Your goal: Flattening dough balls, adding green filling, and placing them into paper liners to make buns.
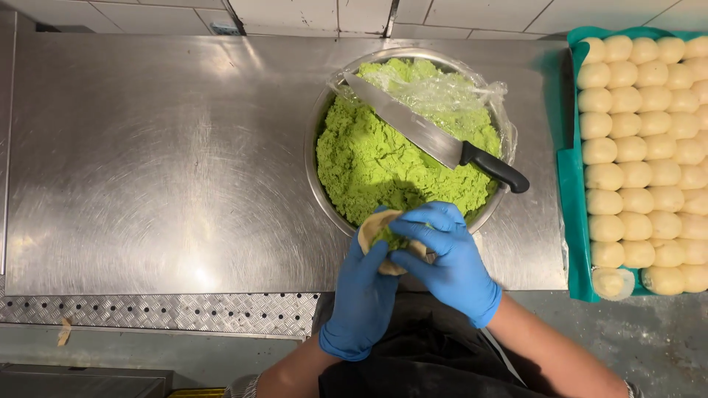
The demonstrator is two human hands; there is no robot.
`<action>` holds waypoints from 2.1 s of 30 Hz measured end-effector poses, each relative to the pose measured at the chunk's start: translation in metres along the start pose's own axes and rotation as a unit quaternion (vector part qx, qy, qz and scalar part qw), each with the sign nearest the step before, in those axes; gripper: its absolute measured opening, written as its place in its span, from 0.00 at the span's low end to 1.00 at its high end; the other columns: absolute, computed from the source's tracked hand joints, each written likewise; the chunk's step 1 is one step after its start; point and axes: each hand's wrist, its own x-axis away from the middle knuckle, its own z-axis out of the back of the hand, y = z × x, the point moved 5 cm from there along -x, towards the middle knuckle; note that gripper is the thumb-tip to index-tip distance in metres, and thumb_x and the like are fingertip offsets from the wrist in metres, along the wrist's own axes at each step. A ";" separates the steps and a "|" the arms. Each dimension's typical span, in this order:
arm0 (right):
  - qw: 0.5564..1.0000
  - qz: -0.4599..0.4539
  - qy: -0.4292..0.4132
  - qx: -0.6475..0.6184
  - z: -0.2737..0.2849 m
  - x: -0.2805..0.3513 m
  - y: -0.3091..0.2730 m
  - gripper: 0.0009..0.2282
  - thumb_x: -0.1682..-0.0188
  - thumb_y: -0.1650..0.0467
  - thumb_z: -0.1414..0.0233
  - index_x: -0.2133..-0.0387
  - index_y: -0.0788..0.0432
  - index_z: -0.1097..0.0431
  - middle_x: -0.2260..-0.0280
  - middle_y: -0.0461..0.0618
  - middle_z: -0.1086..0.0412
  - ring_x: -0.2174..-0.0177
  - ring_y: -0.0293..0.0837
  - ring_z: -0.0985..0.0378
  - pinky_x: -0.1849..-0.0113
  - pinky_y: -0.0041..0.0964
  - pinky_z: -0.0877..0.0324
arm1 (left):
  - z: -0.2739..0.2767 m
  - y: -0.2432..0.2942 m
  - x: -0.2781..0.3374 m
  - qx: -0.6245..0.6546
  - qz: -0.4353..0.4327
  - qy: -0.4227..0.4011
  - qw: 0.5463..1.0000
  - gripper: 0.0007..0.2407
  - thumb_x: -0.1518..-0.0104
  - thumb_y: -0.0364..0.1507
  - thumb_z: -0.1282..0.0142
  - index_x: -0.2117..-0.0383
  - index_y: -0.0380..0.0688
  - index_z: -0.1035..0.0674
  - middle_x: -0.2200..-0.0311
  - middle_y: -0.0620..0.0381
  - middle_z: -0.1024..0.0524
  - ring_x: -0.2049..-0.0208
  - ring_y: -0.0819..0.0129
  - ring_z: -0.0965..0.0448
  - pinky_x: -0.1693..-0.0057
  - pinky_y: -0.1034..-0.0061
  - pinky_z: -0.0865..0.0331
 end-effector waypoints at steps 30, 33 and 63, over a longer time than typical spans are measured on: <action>0.992 -0.068 0.027 -0.099 -0.021 0.001 0.008 0.11 0.58 0.74 0.36 0.61 0.57 0.24 0.62 0.45 0.29 0.61 0.40 0.26 0.59 0.32 0.30 | 0.022 0.004 -0.011 0.005 0.006 0.001 1.000 0.20 0.27 0.42 0.63 0.41 0.40 0.28 0.47 0.54 0.26 0.50 0.69 0.27 0.47 0.74 0.33; 0.997 0.036 0.063 0.025 -0.017 0.000 -0.001 0.13 0.63 0.74 0.35 0.63 0.56 0.22 0.59 0.47 0.32 0.56 0.48 0.31 0.55 0.37 0.34 | -0.004 0.013 -0.008 0.002 0.021 0.012 1.000 0.18 0.31 0.40 0.60 0.42 0.43 0.29 0.48 0.54 0.25 0.50 0.69 0.25 0.45 0.74 0.31; 0.993 -0.113 -0.029 0.018 -0.013 0.006 0.042 0.07 0.52 0.72 0.41 0.60 0.55 0.22 0.65 0.48 0.26 0.65 0.44 0.22 0.62 0.38 0.26 | 0.061 0.033 0.017 -0.026 -0.082 0.119 0.989 0.19 0.30 0.40 0.62 0.44 0.38 0.27 0.48 0.51 0.25 0.45 0.62 0.25 0.37 0.67 0.33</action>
